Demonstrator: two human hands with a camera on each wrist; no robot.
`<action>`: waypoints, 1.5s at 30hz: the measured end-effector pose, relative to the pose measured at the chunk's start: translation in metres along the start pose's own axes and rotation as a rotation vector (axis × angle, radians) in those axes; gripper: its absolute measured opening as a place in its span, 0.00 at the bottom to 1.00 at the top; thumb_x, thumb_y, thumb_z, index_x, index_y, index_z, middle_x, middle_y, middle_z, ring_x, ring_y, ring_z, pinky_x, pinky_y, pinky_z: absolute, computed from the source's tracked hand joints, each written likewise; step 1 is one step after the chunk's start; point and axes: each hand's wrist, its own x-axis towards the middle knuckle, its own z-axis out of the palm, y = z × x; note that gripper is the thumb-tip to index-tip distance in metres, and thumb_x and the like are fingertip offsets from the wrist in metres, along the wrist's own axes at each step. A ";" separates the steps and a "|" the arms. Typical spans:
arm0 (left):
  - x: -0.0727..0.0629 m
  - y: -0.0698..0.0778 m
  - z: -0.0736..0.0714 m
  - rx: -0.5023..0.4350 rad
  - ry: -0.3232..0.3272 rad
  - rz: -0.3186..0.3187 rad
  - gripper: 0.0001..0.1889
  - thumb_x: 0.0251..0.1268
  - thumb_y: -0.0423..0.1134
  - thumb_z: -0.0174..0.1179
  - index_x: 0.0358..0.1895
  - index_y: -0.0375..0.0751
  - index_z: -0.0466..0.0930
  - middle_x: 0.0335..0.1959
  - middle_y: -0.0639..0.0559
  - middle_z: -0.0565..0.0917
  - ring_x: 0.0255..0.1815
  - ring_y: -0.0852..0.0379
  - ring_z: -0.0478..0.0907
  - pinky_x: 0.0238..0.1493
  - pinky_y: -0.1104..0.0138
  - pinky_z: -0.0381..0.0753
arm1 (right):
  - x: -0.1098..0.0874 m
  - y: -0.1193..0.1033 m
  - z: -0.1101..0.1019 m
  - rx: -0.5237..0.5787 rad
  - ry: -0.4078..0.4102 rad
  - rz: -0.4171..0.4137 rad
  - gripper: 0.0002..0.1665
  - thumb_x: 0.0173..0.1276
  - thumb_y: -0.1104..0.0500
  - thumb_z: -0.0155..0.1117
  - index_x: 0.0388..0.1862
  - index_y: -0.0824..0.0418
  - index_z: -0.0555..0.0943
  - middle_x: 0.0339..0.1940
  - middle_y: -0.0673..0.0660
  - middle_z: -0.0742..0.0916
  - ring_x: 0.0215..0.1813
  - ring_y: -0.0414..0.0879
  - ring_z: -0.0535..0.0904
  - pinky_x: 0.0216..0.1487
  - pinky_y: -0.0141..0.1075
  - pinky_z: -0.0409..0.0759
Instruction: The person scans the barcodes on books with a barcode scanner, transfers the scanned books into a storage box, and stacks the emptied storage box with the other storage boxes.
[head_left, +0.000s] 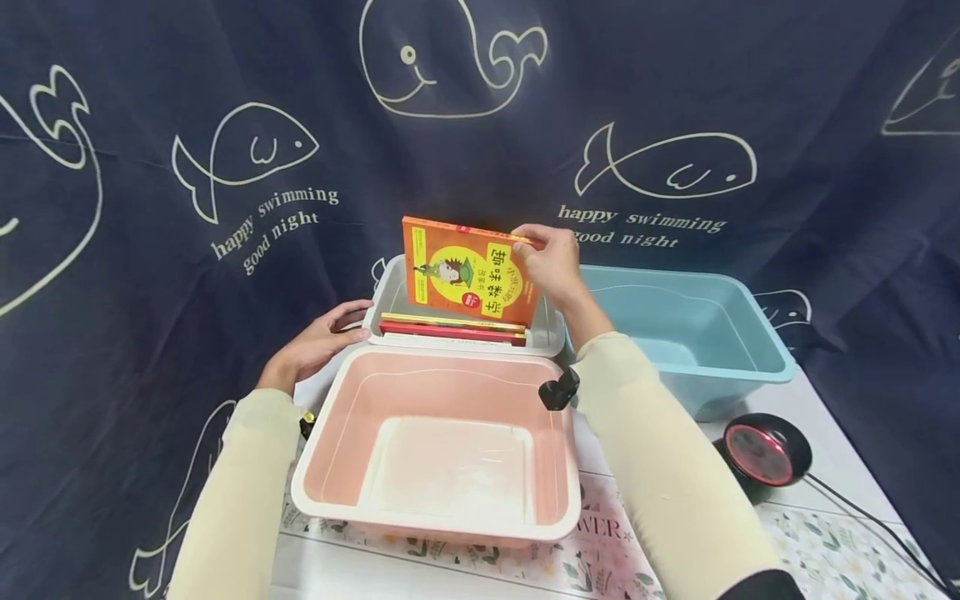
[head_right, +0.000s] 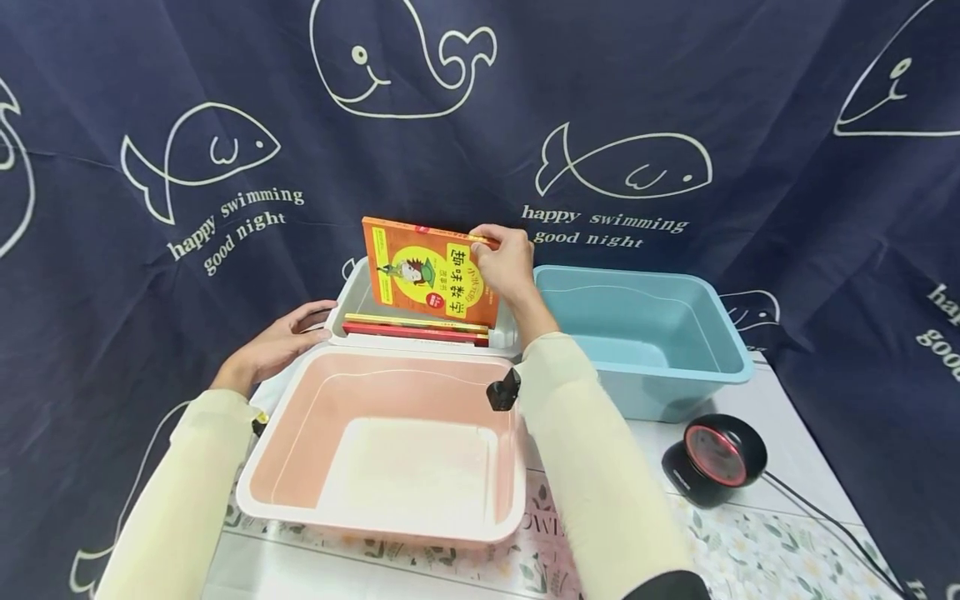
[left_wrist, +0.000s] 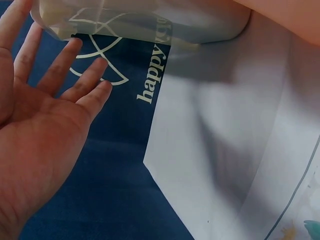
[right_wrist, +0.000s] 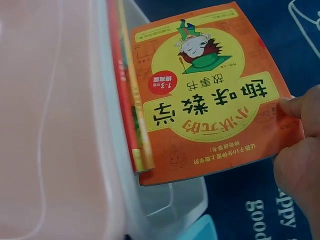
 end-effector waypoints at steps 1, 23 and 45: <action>0.000 0.000 0.000 -0.009 0.001 -0.004 0.38 0.75 0.40 0.63 0.82 0.48 0.54 0.83 0.42 0.58 0.84 0.41 0.55 0.83 0.45 0.56 | 0.000 0.002 0.001 -0.015 -0.007 0.009 0.11 0.75 0.65 0.62 0.52 0.59 0.86 0.51 0.59 0.89 0.49 0.48 0.83 0.52 0.36 0.81; -0.001 -0.003 0.001 -0.054 0.006 0.002 0.38 0.75 0.38 0.63 0.82 0.46 0.54 0.83 0.38 0.57 0.84 0.39 0.55 0.83 0.43 0.56 | -0.016 0.050 0.044 -0.096 -0.329 0.101 0.11 0.76 0.64 0.62 0.53 0.57 0.86 0.57 0.58 0.86 0.58 0.54 0.78 0.69 0.48 0.78; 0.006 -0.004 0.001 -0.060 0.015 -0.005 0.37 0.74 0.36 0.64 0.80 0.50 0.57 0.81 0.37 0.60 0.82 0.39 0.58 0.82 0.45 0.57 | -0.011 0.062 0.046 -0.259 -0.452 0.053 0.12 0.69 0.70 0.62 0.45 0.62 0.89 0.49 0.60 0.90 0.50 0.50 0.80 0.58 0.42 0.78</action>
